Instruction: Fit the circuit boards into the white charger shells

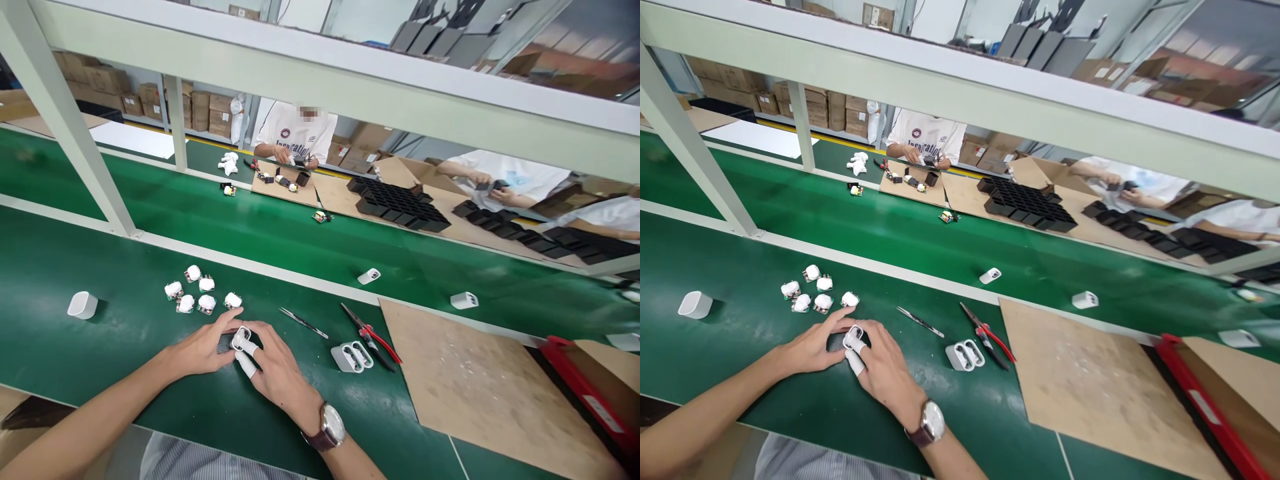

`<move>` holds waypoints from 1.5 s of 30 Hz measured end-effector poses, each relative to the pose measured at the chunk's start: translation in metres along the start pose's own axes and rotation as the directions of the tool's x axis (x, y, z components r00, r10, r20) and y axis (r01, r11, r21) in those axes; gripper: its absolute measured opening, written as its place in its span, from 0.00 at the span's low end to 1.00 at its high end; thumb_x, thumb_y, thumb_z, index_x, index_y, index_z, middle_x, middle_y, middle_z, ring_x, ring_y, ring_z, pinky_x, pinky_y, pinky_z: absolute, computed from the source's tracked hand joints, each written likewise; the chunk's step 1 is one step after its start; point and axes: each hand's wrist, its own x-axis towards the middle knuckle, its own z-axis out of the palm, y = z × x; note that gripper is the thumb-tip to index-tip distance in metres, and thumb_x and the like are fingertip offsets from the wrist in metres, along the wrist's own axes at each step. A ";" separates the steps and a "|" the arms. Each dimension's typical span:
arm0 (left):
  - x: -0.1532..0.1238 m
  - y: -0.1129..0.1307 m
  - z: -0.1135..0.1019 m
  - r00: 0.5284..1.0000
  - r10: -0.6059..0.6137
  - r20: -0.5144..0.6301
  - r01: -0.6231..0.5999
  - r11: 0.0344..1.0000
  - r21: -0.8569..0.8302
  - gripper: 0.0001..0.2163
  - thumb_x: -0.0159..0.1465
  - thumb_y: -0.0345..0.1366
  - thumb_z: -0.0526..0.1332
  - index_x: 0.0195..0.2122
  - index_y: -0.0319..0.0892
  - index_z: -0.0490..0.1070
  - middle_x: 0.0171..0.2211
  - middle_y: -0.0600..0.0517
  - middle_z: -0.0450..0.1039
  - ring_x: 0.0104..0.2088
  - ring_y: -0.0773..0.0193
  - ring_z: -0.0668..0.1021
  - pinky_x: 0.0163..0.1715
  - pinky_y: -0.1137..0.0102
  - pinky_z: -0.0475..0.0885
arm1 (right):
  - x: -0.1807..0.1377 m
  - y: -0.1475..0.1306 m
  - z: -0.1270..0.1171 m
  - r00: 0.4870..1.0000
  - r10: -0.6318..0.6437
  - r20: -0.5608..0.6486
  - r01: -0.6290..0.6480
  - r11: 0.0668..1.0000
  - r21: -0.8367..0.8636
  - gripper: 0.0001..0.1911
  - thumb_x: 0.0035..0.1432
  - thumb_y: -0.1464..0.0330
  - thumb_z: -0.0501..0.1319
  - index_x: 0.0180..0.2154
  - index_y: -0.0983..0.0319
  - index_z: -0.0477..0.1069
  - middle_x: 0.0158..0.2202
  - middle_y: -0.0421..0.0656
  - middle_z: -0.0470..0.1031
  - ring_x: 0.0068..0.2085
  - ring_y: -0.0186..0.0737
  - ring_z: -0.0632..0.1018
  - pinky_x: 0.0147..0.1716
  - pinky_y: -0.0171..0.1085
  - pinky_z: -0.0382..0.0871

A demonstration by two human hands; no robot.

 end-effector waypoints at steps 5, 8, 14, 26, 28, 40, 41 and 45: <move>0.001 0.000 0.000 1.000 0.031 0.003 -0.031 0.999 -0.031 0.41 0.68 0.30 0.63 0.75 0.53 0.38 0.67 0.44 0.68 0.66 0.54 0.73 0.67 0.52 0.69 | 0.002 0.003 -0.001 0.997 -0.058 0.055 0.062 0.994 -0.091 0.13 0.71 0.71 0.57 0.55 0.59 0.73 0.54 0.53 0.75 0.57 0.55 0.76 0.53 0.56 0.78; 0.002 0.002 -0.001 1.000 0.004 0.013 -0.003 0.999 -0.034 0.42 0.68 0.30 0.64 0.75 0.54 0.38 0.66 0.44 0.69 0.66 0.53 0.74 0.66 0.52 0.70 | 0.001 0.009 -0.001 0.999 -0.020 0.027 0.017 0.997 0.079 0.15 0.71 0.68 0.61 0.57 0.56 0.71 0.54 0.50 0.75 0.57 0.50 0.76 0.53 0.51 0.79; 0.003 0.004 -0.002 1.000 0.000 0.005 0.000 1.000 -0.012 0.43 0.66 0.29 0.63 0.75 0.55 0.38 0.66 0.46 0.71 0.65 0.53 0.75 0.64 0.54 0.72 | 0.000 0.012 -0.001 1.000 0.005 0.004 -0.006 0.997 0.079 0.14 0.72 0.67 0.59 0.57 0.57 0.71 0.55 0.52 0.73 0.54 0.49 0.78 0.53 0.50 0.79; 0.000 0.003 0.002 0.952 0.291 -0.094 -0.223 0.872 0.435 0.12 0.73 0.34 0.60 0.57 0.47 0.72 0.56 0.43 0.74 0.55 0.53 0.80 0.55 0.58 0.78 | -0.002 0.042 0.008 0.962 0.232 -0.146 -0.178 0.934 0.310 0.18 0.75 0.67 0.55 0.63 0.55 0.65 0.50 0.47 0.75 0.49 0.44 0.79 0.51 0.46 0.78; 0.000 0.003 0.005 0.922 0.373 -0.102 -0.282 0.828 0.484 0.08 0.74 0.31 0.57 0.48 0.45 0.75 0.51 0.43 0.76 0.49 0.56 0.81 0.48 0.62 0.80 | -0.002 0.047 0.012 0.955 0.243 -0.168 -0.183 0.933 0.308 0.16 0.75 0.67 0.55 0.61 0.56 0.66 0.49 0.47 0.76 0.49 0.44 0.79 0.51 0.46 0.78; 0.026 0.030 -0.011 0.885 -0.449 -0.124 0.253 0.687 -0.681 0.15 0.62 0.46 0.73 0.37 0.40 0.76 0.35 0.47 0.81 0.34 0.59 0.83 0.37 0.63 0.81 | -0.009 0.053 0.026 0.968 0.188 -0.167 -0.159 0.972 0.175 0.20 0.72 0.70 0.57 0.63 0.57 0.66 0.55 0.51 0.73 0.55 0.50 0.77 0.55 0.54 0.77; 0.030 0.030 -0.016 0.863 -0.495 -0.103 0.271 0.624 -0.732 0.16 0.60 0.47 0.74 0.37 0.39 0.76 0.35 0.46 0.81 0.35 0.58 0.83 0.38 0.62 0.82 | -0.009 0.053 0.026 0.968 0.184 -0.169 -0.155 0.973 0.170 0.19 0.72 0.71 0.57 0.62 0.57 0.66 0.55 0.51 0.73 0.55 0.50 0.77 0.55 0.54 0.77; 0.064 0.020 -0.056 0.866 -0.366 -0.340 0.244 0.904 -0.352 0.18 0.59 0.50 0.72 0.37 0.39 0.76 0.35 0.45 0.82 0.35 0.56 0.84 0.39 0.61 0.81 | -0.007 0.056 0.027 0.970 0.167 -0.175 -0.140 0.978 0.157 0.18 0.71 0.73 0.58 0.59 0.58 0.67 0.53 0.50 0.74 0.52 0.50 0.77 0.53 0.53 0.78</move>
